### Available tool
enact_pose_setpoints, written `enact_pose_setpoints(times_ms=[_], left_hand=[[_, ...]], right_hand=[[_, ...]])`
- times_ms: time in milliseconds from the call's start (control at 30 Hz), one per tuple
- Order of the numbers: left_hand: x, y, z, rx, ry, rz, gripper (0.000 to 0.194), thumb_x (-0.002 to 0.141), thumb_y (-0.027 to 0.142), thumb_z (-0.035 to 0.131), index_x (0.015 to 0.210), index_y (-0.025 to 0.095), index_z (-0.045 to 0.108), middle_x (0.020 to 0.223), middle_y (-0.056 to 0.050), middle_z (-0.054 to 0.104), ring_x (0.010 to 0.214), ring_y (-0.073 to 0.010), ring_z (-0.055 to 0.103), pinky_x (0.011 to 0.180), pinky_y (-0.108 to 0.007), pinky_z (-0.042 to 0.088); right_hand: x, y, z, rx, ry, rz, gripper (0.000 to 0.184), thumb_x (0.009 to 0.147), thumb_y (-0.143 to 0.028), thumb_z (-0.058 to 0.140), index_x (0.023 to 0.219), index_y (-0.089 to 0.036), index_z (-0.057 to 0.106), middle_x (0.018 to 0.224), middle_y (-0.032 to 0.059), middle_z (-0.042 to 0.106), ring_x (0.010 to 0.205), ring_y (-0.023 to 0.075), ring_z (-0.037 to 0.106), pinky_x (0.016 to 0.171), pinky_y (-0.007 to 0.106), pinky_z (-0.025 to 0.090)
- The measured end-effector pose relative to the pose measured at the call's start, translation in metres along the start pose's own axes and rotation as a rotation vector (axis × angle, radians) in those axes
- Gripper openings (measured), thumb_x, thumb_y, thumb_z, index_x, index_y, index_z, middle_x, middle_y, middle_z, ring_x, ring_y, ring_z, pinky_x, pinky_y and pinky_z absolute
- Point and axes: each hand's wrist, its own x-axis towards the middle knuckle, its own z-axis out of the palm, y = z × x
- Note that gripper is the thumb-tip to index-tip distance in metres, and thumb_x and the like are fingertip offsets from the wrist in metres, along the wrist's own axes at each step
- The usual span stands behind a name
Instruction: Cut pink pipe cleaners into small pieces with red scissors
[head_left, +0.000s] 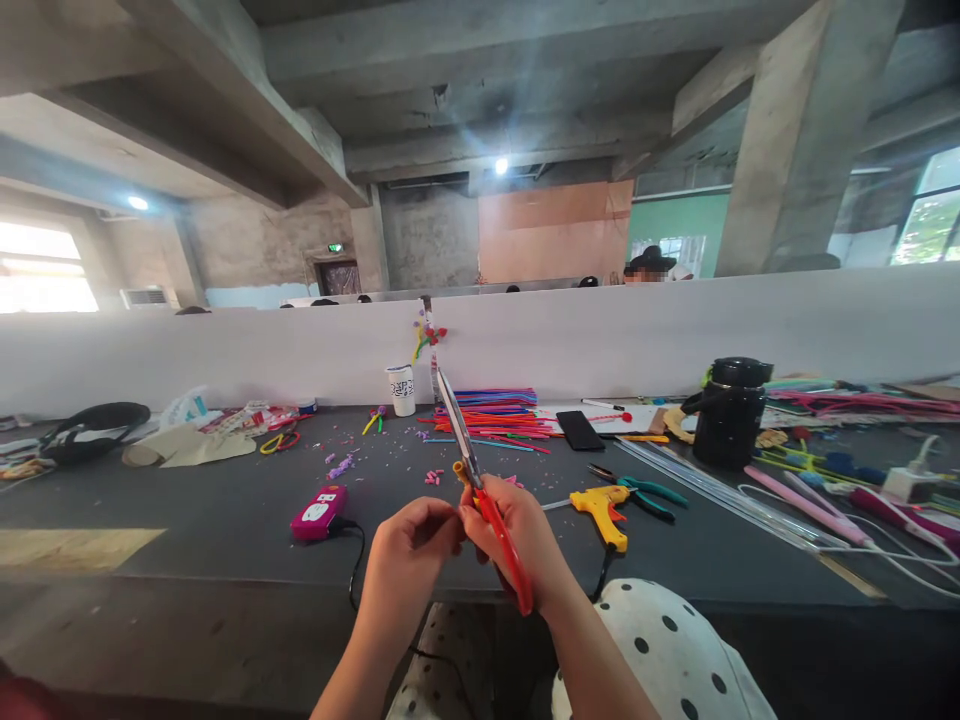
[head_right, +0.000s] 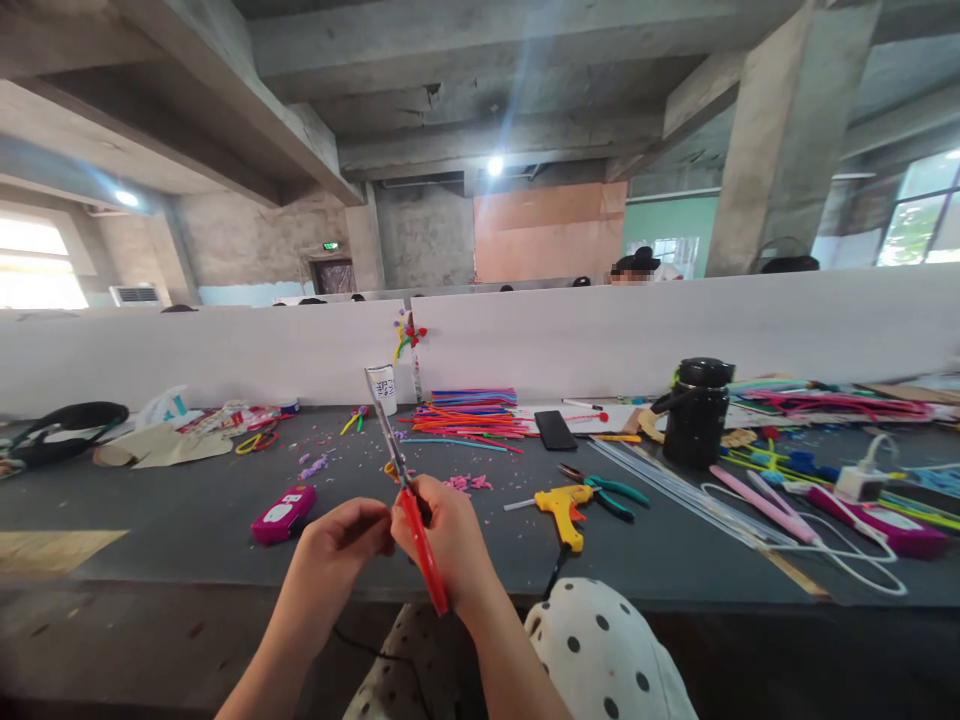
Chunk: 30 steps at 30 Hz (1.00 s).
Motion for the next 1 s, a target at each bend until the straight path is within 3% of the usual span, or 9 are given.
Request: enact_pose_setpoints(times_ms=[133,300,433,567,700,1000], left_hand=[[0.011,-0.011,0.001,0.024,0.005,0.005,0.006,0.056,0.022,0.067,0.053,0.018,0.064,0.047,0.001,0.055,0.046,-0.0122,0.047,0.046,-0.021,0.035],[0.020,-0.022,-0.001,-0.045,-0.035,-0.028,0.005,0.058,0.021,0.066,0.057,0.016,0.064,0.050,0.001,0.057,0.049,-0.0121,0.049,0.051,-0.022,0.038],[0.021,-0.014,-0.009,-0.279,-0.010,-0.032,0.011,0.063,0.026,0.065,0.065,0.015,0.064,0.058,0.000,0.058,0.055,-0.0114,0.050,0.055,-0.021,0.040],[0.033,-0.003,-0.015,-0.462,0.082,-0.012,0.015,0.063,0.027,0.067,0.069,0.015,0.063,0.065,-0.001,0.061,0.060,-0.0108,0.053,0.061,-0.021,0.043],[0.041,0.005,-0.010,-0.510,0.177,0.055,0.014,0.062,0.025,0.068,0.070,0.015,0.062,0.064,0.001,0.062,0.060,-0.0097,0.054,0.060,-0.020,0.042],[0.020,0.014,0.000,-0.490,0.127,0.121,0.009,0.068,0.022,0.064,0.071,0.014,0.062,0.068,0.000,0.060,0.066,-0.0094,0.054,0.068,-0.020,0.042]], right_hand=[[0.006,0.010,0.003,-0.201,0.078,-0.032,0.006,0.068,-0.021,0.045,0.062,-0.020,0.048,0.055,-0.0048,0.050,0.045,0.0080,0.045,0.044,0.017,0.033],[0.015,0.013,0.000,-0.262,0.070,-0.008,0.009,0.069,-0.026,0.048,0.063,-0.020,0.048,0.054,-0.0038,0.051,0.048,0.0100,0.046,0.045,0.019,0.031],[0.020,0.005,-0.007,-0.339,0.023,-0.035,0.013,0.070,-0.033,0.052,0.073,-0.021,0.049,0.061,-0.0037,0.053,0.054,0.0114,0.047,0.048,0.019,0.032],[0.019,0.008,-0.015,-0.553,0.015,-0.152,0.016,0.074,-0.035,0.050,0.083,-0.023,0.049,0.060,-0.0046,0.052,0.054,0.0126,0.047,0.050,0.020,0.030],[0.007,0.026,-0.022,-0.724,0.069,-0.207,0.019,0.079,-0.038,0.046,0.085,-0.021,0.051,0.064,-0.0009,0.058,0.058,0.0151,0.053,0.051,0.022,0.028],[-0.021,0.033,-0.024,-0.884,0.150,-0.304,0.023,0.074,-0.043,0.049,0.074,-0.021,0.054,0.060,0.0007,0.059,0.057,0.0163,0.054,0.051,0.023,0.026]])
